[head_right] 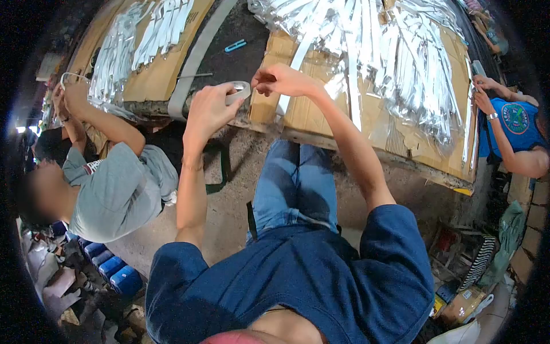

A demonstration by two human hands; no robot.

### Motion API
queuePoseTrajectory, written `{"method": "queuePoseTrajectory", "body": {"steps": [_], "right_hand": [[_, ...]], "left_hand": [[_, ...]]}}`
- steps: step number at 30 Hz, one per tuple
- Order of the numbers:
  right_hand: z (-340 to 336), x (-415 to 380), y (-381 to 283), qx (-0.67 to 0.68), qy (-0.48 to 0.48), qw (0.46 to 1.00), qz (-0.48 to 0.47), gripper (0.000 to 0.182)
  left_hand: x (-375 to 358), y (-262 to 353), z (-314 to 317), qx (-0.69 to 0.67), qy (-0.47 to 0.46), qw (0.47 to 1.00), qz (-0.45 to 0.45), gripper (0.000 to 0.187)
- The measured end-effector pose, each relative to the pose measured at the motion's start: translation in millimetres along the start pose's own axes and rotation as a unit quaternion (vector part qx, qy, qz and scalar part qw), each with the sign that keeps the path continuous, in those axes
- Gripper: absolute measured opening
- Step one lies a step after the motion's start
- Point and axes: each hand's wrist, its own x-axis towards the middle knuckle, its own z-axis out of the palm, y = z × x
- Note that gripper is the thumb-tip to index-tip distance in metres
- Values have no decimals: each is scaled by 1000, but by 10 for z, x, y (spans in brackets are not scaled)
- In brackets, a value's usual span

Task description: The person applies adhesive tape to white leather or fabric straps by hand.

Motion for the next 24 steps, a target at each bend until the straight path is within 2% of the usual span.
{"method": "queuePoseTrajectory", "body": {"steps": [1,3,5,7,9,11,12,13,15,17,21,24], "right_hand": [[83,-152,-130,14,12,1000,12,20],[400,-507,-188,44,23,998,41,19],[780,-916,-143,26,39,992,114,17],[1291,-1356,267,-66,62,995,27,13],[1769,-1794,428,-56,89,994,26,14],[2150,-2108,398,140,102,956,239,16],[2262,-2217,396,128,104,945,282,16],[2353,-2288,439,134,106,943,285,16],[2485,-2388,533,86,193,931,298,15],[2393,-2362,624,57,210,934,284,16],[2151,-2231,912,135,286,910,268,16],[1971,-2184,850,120,305,905,270,16]], "left_hand": [[-190,71,-18,-2,-9,1000,-4,28],[-606,275,-7,4,46,999,19,23],[-1061,402,208,-12,23,1000,13,19],[-1484,499,428,-11,-16,1000,12,19],[-1865,535,700,-17,-58,998,-2,17],[-2145,553,913,-49,-62,997,-19,18],[-2230,536,1015,-40,-56,998,-8,19],[-2261,531,1077,-40,-63,997,-7,19],[-2252,518,1195,-44,-59,997,15,21],[-2109,509,1311,-8,-59,998,32,25],[-1715,415,1566,8,-45,997,64,31],[-1491,451,1663,52,-68,995,55,35]]}}
